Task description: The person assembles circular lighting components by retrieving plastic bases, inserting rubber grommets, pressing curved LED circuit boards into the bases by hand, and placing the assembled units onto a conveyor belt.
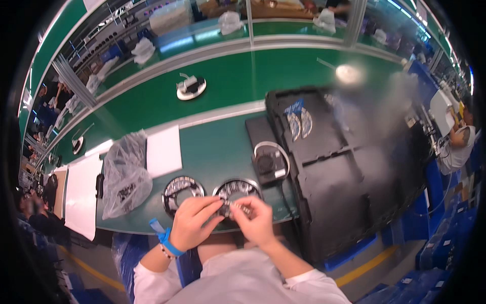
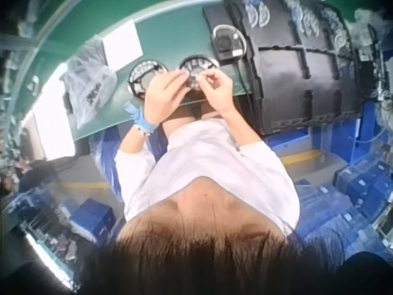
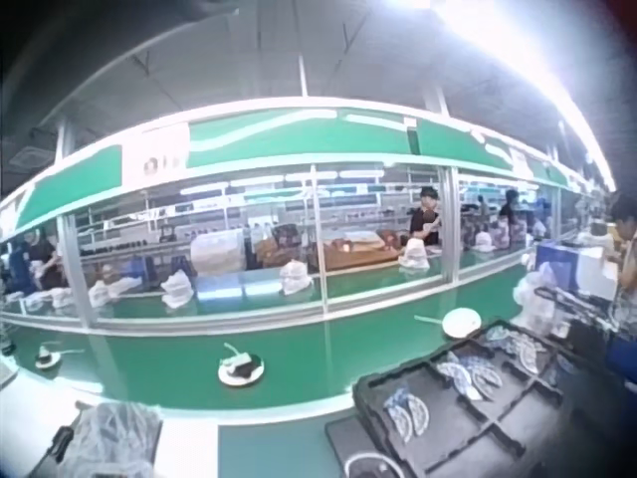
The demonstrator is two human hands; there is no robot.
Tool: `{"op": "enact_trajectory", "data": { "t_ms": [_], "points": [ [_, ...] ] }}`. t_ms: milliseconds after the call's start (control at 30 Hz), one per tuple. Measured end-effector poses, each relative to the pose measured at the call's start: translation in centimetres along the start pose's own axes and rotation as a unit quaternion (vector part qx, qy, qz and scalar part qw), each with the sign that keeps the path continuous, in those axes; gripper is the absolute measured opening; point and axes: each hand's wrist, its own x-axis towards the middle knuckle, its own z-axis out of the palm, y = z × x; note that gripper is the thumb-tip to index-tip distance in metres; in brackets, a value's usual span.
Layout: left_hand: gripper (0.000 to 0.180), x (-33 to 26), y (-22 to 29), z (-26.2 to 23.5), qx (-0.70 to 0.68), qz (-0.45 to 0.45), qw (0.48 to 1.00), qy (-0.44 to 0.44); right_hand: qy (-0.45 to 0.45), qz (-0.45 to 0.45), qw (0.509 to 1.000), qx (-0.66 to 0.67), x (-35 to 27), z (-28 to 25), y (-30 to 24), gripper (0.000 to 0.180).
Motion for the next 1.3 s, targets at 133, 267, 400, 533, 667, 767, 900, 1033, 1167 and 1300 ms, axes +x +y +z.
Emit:
{"op": "enact_trajectory", "data": {
  "t_ms": [133, 267, 400, 533, 667, 767, 900, 1033, 1167, 1300],
  "points": [
    [0.033, 0.5, 0.0, 0.6, 0.044, 0.049, 0.998, -0.003, 0.001, 0.008, 0.999, 0.039, 0.2, -0.6, -0.6, 0.007],
    [0.030, 0.6, -1.1, 1.2, 0.029, 0.011, 0.999, -0.024, 0.047, -0.081, 0.991, -0.097, -0.3, -1.5, 0.6, 0.017],
    [0.029, 1.8, -3.9, 2.3, 0.039, -0.043, 0.998, -0.023, 0.017, -0.336, 0.832, -0.440, -0.9, -3.7, 0.7, 0.027],
    [0.026, 2.4, -4.3, 4.8, 0.067, -0.052, 0.993, -0.086, -0.027, -0.306, 0.817, -0.489, -2.2, -4.2, 1.9, 0.018],
    [0.024, 2.7, -4.2, 5.8, 0.076, -0.045, 0.991, -0.099, -0.031, -0.303, 0.824, -0.478, -2.0, -4.4, 2.4, 0.016],
    [0.024, 2.7, -4.4, 5.5, 0.080, -0.050, 0.991, -0.093, -0.036, -0.309, 0.829, -0.464, -1.6, -4.3, 2.3, 0.016],
    [0.025, 3.1, -4.4, 4.8, 0.093, -0.067, 0.986, -0.119, -0.038, -0.318, 0.825, -0.466, -0.8, -4.0, 2.2, 0.016],
    [0.022, 1.9, -4.9, 6.0, 0.104, -0.056, 0.988, -0.103, -0.039, -0.308, 0.822, -0.477, -1.7, -4.4, 3.3, 0.016],
    [0.023, 1.3, -5.1, 5.9, 0.097, -0.033, 0.992, -0.076, -0.042, -0.309, 0.819, -0.482, -2.4, -4.4, 2.9, 0.015],
    [0.023, 0.9, -5.3, 5.6, 0.113, -0.054, 0.985, -0.120, -0.043, -0.313, 0.815, -0.486, -2.4, -4.2, 3.0, 0.015]
  ]
}}
